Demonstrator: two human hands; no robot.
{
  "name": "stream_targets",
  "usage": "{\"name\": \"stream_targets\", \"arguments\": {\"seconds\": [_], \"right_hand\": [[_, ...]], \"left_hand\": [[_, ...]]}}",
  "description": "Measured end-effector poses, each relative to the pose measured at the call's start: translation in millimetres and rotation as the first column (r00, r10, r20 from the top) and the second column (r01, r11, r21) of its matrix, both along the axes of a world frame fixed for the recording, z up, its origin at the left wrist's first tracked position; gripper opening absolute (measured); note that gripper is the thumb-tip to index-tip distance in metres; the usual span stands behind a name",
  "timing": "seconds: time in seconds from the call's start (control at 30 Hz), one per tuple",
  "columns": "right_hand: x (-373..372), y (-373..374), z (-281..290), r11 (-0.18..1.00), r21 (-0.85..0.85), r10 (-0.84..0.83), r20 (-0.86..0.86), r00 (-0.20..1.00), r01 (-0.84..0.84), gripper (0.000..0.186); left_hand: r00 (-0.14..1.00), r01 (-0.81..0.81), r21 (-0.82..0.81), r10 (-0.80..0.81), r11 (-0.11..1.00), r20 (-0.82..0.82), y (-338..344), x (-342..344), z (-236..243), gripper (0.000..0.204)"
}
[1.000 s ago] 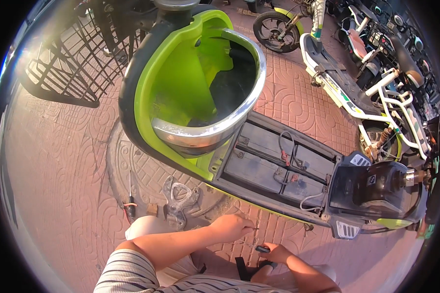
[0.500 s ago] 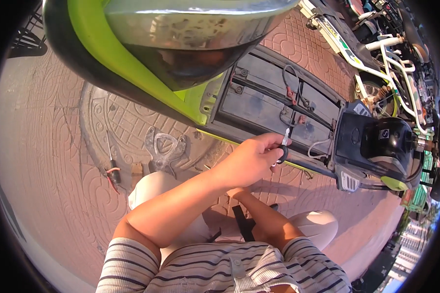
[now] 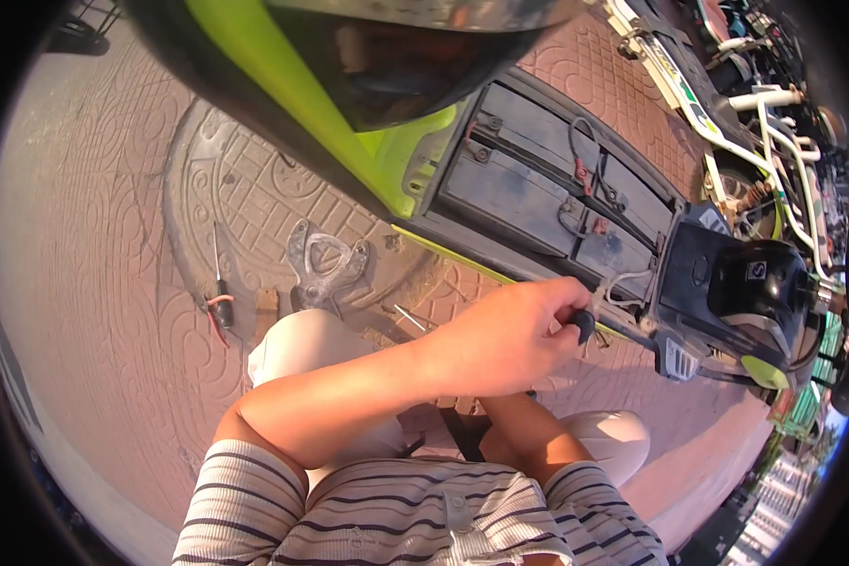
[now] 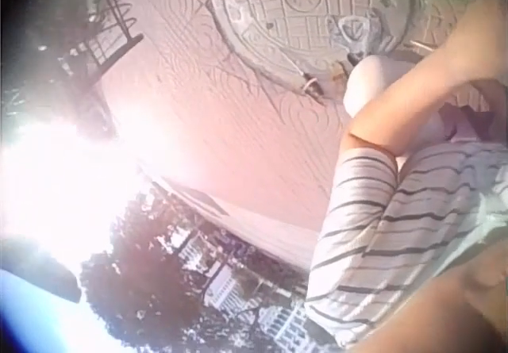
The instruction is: The person repairs an electric scooter by using pliers and a screwdriver to work on wires and connectors inside the battery compartment.
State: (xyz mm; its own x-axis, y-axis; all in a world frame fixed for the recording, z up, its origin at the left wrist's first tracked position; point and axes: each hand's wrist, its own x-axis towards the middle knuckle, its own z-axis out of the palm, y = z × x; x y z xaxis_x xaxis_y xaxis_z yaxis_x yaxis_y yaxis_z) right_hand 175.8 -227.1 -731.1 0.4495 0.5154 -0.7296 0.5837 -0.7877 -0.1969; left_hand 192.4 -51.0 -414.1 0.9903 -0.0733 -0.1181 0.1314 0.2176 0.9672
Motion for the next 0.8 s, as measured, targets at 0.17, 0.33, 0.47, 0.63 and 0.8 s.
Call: {"name": "stream_targets", "arguments": {"seconds": [0.17, 0.33, 0.47, 0.63, 0.8], "right_hand": [[0, 52, 47, 0.987, -0.006, 0.162, -0.011, 0.987, -0.162, 0.037], [-19, 94, 65, 0.942, -0.098, 0.317, -0.043, 0.947, -0.320, 0.036], [0, 109, 74, 0.926, -0.138, 0.350, -0.037, 0.936, -0.352, 0.034], [20, 115, 84, 0.905, -0.107, 0.417, 0.035, 0.908, -0.412, 0.026], [12, 98, 80, 0.917, -0.082, 0.392, 0.019, 0.920, -0.389, 0.028]], "left_hand": [[0.971, -0.051, 0.374, -0.042, 0.926, 0.236, 30, -30, 48, 0.023], [0.970, -0.206, 0.457, 0.118, 0.865, 0.214, 80, -85, 31, 0.020], [0.937, -0.221, 0.318, 0.291, 0.922, -0.195, 123, -135, -25, 0.021], [0.326, -0.453, 0.715, 0.845, 0.533, -0.423, 163, -221, -216, 0.046], [0.045, -0.475, 0.814, 0.933, 0.334, -0.356, 158, -367, -355, 0.037]]}}
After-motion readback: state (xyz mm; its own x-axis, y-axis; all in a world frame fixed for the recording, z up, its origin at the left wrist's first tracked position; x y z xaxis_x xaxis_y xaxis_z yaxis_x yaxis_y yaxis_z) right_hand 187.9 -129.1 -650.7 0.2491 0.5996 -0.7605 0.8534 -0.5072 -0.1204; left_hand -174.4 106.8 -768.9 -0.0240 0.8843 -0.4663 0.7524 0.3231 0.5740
